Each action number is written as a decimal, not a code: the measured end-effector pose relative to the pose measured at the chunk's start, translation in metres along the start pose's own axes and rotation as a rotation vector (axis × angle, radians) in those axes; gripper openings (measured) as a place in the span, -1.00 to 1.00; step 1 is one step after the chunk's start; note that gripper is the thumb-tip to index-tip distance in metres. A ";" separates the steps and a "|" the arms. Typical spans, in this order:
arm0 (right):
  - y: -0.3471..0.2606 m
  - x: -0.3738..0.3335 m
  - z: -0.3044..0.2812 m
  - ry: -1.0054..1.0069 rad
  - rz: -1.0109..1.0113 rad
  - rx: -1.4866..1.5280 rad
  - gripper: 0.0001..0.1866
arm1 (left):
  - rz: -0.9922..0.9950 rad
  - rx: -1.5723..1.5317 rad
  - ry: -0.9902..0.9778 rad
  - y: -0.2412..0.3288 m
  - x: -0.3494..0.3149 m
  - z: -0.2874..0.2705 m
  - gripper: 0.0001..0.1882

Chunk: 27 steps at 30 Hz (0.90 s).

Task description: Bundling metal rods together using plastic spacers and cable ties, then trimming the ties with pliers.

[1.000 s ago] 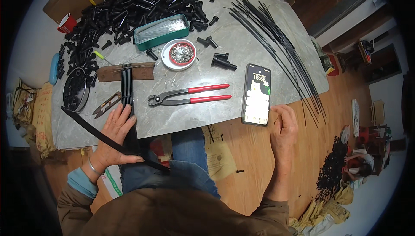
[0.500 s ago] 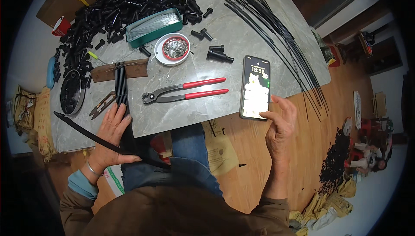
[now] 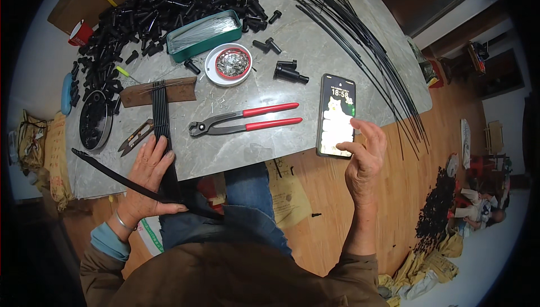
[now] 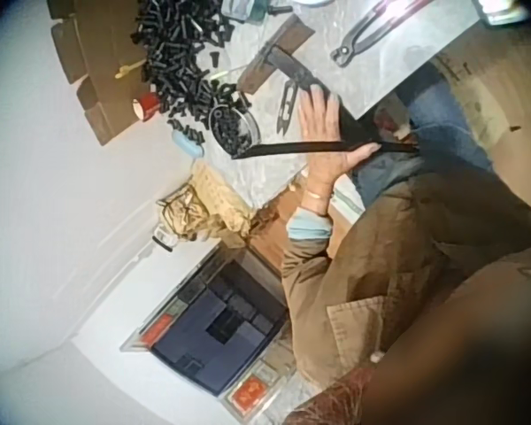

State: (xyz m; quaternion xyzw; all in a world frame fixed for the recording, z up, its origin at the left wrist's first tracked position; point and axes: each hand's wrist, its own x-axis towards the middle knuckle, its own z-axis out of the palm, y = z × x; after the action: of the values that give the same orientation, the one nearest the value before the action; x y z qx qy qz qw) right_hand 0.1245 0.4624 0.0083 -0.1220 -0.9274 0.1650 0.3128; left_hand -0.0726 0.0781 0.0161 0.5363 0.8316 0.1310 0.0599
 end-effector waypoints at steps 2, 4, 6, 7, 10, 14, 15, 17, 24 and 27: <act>0.001 0.000 0.000 -0.021 -0.001 0.007 -0.69 | -0.001 0.005 -0.002 0.000 0.000 0.000 0.07; 0.002 0.004 0.004 -0.125 0.004 -0.183 -0.53 | -0.006 0.011 -0.005 0.000 -0.001 0.000 0.07; 0.008 0.013 0.010 -0.058 0.041 -0.251 -0.45 | 0.006 0.005 0.000 -0.001 0.000 0.000 0.07; 0.011 0.016 0.012 0.008 0.075 -0.316 -0.36 | 0.014 0.000 0.005 -0.001 0.000 0.001 0.08; 0.010 0.023 0.005 0.126 0.119 -0.184 -0.30 | 0.008 0.005 0.011 0.000 0.001 0.001 0.08; 0.014 0.008 0.006 0.156 0.137 -0.115 -0.33 | 0.022 0.016 0.014 -0.001 0.000 0.002 0.08; 0.011 0.003 0.006 0.137 0.180 -0.104 -0.35 | 0.020 0.018 0.013 -0.001 -0.001 0.002 0.08; 0.009 -0.004 0.004 0.122 0.223 -0.098 -0.37 | 0.023 0.020 0.014 -0.001 -0.001 0.002 0.08; 0.011 -0.018 0.003 0.139 0.257 -0.029 -0.53 | 0.008 0.020 -0.001 0.001 -0.003 0.001 0.08; 0.010 -0.020 0.004 0.151 0.262 -0.022 -0.59 | 0.007 0.018 -0.002 0.001 -0.002 0.002 0.08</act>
State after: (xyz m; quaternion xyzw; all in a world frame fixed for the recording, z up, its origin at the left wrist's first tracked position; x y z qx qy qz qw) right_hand 0.1382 0.4636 -0.0093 -0.2575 -0.8791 0.1848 0.3560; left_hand -0.0702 0.0768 0.0140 0.5400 0.8308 0.1232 0.0555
